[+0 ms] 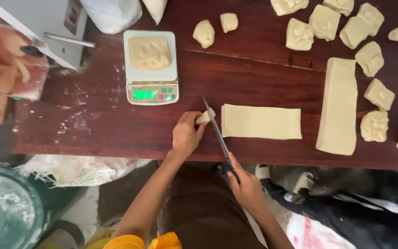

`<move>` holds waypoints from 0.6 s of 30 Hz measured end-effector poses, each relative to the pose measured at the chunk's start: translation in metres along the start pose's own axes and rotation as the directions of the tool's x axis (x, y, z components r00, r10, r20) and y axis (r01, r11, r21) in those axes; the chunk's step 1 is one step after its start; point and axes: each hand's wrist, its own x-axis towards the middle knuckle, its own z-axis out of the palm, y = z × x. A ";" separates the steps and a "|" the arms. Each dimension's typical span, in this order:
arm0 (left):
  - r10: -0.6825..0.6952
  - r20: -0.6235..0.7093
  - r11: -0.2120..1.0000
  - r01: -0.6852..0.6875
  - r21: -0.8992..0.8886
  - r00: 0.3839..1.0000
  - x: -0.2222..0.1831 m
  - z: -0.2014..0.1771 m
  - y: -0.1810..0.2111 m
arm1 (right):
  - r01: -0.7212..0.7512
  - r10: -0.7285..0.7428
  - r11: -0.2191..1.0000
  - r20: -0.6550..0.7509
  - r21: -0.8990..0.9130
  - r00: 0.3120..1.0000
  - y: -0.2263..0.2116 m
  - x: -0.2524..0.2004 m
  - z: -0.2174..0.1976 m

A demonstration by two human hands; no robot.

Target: Cutting and weighing portions of dough on a scale.

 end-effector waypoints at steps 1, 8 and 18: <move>0.020 0.003 1.000 -0.020 0.011 1.000 0.003 -0.003 0.000 | -0.067 0.069 0.996 0.018 -0.056 0.997 -0.003 -0.002 0.001; 0.047 0.042 0.999 -0.048 0.024 0.998 0.010 -0.006 -0.013 | -0.066 0.096 0.938 0.071 -0.340 0.993 -0.023 -0.003 -0.001; 0.051 0.048 0.936 -0.065 0.347 0.998 0.016 0.018 -0.009 | -0.010 0.006 0.950 -0.015 -0.313 1.000 0.023 0.065 0.049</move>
